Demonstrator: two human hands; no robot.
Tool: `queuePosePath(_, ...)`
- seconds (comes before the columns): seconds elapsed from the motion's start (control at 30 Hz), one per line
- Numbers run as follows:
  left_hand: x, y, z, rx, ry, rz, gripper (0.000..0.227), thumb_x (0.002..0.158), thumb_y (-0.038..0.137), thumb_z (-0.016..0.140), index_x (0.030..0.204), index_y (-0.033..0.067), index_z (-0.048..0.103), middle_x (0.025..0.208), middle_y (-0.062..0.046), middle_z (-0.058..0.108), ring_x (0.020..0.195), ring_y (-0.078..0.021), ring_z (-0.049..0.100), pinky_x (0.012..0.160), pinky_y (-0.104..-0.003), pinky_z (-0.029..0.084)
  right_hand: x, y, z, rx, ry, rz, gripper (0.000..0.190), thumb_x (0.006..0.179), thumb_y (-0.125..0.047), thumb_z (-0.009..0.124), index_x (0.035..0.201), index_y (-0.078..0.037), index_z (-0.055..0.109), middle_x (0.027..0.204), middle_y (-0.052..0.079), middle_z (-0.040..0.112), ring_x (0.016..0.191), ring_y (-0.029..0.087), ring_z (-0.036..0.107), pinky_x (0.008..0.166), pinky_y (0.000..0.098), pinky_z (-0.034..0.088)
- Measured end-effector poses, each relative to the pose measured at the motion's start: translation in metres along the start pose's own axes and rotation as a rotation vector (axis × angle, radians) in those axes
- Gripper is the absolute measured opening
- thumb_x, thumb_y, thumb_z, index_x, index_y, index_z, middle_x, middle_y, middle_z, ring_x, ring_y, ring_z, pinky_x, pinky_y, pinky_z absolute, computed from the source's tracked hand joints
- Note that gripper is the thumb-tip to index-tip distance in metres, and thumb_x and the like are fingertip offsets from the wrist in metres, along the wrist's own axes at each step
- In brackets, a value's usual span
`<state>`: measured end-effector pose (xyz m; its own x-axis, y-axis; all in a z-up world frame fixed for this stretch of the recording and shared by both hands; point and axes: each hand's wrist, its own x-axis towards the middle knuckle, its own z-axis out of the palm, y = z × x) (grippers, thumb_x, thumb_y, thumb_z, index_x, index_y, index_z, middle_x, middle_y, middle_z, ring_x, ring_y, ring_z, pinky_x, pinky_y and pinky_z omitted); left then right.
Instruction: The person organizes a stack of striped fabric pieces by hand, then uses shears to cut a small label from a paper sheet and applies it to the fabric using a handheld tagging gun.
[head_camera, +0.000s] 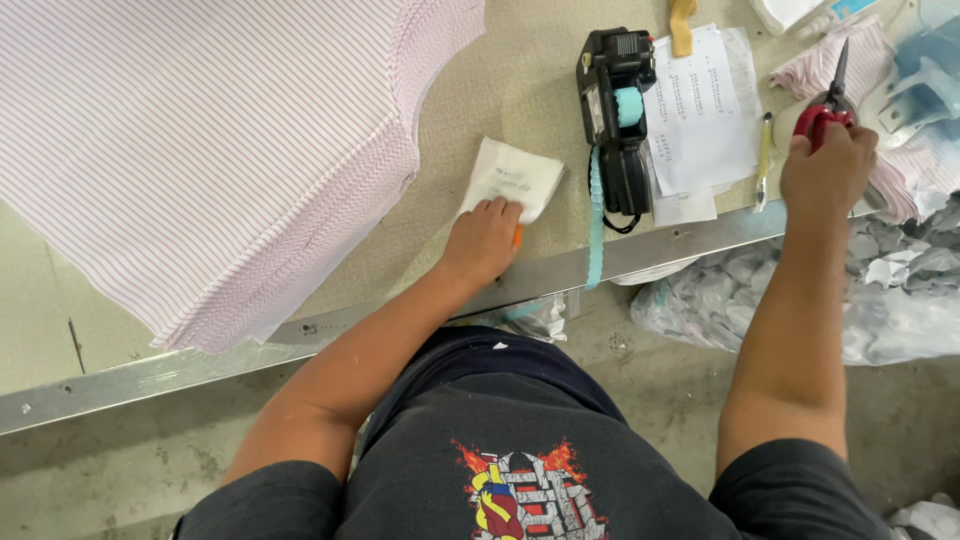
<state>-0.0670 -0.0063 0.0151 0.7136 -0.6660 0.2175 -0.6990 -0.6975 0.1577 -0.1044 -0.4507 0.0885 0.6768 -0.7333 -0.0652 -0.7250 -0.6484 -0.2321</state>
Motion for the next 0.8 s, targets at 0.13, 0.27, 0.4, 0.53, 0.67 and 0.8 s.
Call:
queuePosePath(0.13,0.028,-0.002,-0.045,-0.822,-0.082,-0.388,0.02,0.099,0.019,0.05,0.115,0.0088,0.055,0.094,-0.012,0.069,0.078,-0.0311,0.065,0.066,-0.046,0.047,-0.054,-0.014,0.014,0.141,0.279,-0.37,0.017,0.105,-0.008,0.076,0.118,0.002,0.073,0.131,0.022,0.056,0.119,0.045,0.052,0.089,0.0584,0.048)
queuePosePath(0.27,0.017,-0.017,-0.044,-1.17,-0.067,-0.834,0.031,0.097,0.029,0.049,0.124,0.0134,0.052,0.116,-0.006,0.067,0.097,-0.021,0.065,0.083,-0.037,0.05,-0.119,-0.047,0.03,0.359,0.25,-0.394,0.007,0.106,-0.008,0.07,0.11,-0.003,0.073,0.111,0.013,0.06,0.097,0.026,0.058,0.083,0.0425,0.049)
queuePosePath(0.4,-0.009,-0.029,-0.026,-0.555,0.186,-0.55,0.044,0.09,0.001,0.068,0.131,0.0011,0.051,0.116,-0.023,0.056,0.11,-0.047,0.061,0.094,-0.056,0.052,-0.167,-0.047,0.073,0.514,0.325,-0.505,0.003,0.1,0.003,0.072,0.102,0.003,0.074,0.087,0.022,0.063,0.081,0.038,0.066,0.076,0.0462,0.052)
queuePosePath(0.53,-0.004,-0.016,0.012,-0.381,-0.126,-0.131,0.02,0.089,0.024,0.071,0.103,0.0108,0.066,0.097,-0.008,0.058,0.101,-0.0318,0.06,0.084,-0.047,0.05,-0.198,-0.041,0.122,0.701,0.243,-0.435,0.016,0.108,-0.014,0.069,0.096,-0.003,0.071,0.075,0.018,0.061,0.069,0.039,0.063,0.064,0.0429,0.048)
queuePosePath(0.67,0.005,-0.011,0.054,-0.34,-0.202,-0.095,0.013,0.089,0.021,0.066,0.088,0.009,0.071,0.087,-0.005,0.054,0.093,-0.0257,0.053,0.078,-0.043,0.045,-0.222,-0.047,0.139,0.877,0.109,-0.356,0.028,0.11,-0.023,0.062,0.089,-0.007,0.069,0.065,0.008,0.062,0.058,0.022,0.062,0.059,0.0357,0.049)
queuePosePath(0.8,0.007,-0.014,0.048,-0.372,-0.253,-0.047,0.02,0.09,0.009,0.059,0.103,0.0094,0.075,0.096,-0.009,0.06,0.1,-0.0293,0.057,0.086,-0.05,0.048,-0.224,-0.048,0.15,0.915,0.107,-0.356,0.026,0.109,-0.021,0.06,0.09,-0.005,0.069,0.064,0.012,0.057,0.061,0.02,0.059,0.06,0.0368,0.047)
